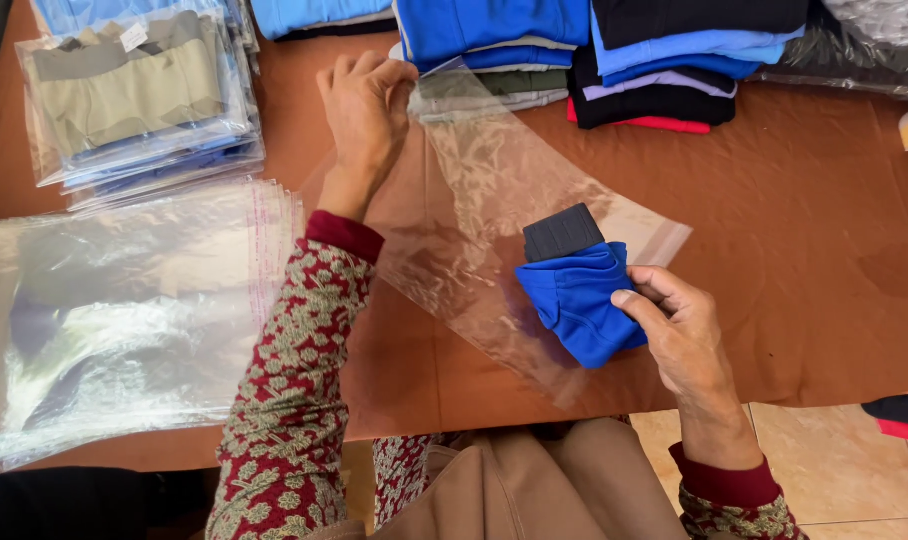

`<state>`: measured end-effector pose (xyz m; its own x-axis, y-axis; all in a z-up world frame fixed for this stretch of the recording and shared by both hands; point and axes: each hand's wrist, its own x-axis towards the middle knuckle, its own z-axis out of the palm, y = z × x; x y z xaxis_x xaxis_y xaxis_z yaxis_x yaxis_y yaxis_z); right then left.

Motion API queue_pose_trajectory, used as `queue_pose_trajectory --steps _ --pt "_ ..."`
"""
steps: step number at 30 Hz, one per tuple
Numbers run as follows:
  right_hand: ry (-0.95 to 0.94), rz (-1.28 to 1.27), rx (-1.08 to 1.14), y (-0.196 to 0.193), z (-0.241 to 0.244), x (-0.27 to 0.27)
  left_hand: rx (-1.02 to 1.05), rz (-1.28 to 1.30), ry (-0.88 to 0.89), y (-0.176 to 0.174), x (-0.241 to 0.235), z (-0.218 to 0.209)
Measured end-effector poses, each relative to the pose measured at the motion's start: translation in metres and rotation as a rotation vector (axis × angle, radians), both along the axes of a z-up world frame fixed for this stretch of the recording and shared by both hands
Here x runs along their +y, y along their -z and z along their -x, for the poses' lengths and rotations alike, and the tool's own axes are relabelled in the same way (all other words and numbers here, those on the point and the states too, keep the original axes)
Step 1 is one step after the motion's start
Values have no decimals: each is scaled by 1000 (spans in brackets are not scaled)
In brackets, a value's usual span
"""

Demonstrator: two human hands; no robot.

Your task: Packaging folded underwear into clear plastic adhesive bags and smoothing them out

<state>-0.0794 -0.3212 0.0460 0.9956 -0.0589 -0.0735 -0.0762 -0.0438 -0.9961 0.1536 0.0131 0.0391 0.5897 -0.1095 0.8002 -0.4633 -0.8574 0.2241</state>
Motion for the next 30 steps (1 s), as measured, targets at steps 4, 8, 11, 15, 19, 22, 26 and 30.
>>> queue_pose_trajectory --steps 4,8,11,15,19,22,26,30 --pt "50 -33 -70 -4 6 -9 -85 -87 6 -2 19 -17" --pt "130 7 -107 -5 8 -24 -118 -116 -83 6 24 -11" --pt "171 20 -106 -6 7 -34 -103 -146 -203 33 6 4" --pt "223 54 -123 3 5 -52 144 -130 27 31 -48 105" --pt "245 91 -110 -4 4 -52 454 -95 207 28 -80 188" --pt "243 94 -110 -8 4 -49 509 -105 279 37 -86 214" --pt "210 85 -138 -8 5 -46 572 -38 282 34 -90 225" --pt "181 100 -168 -15 6 -43 623 -18 304 36 -92 226"
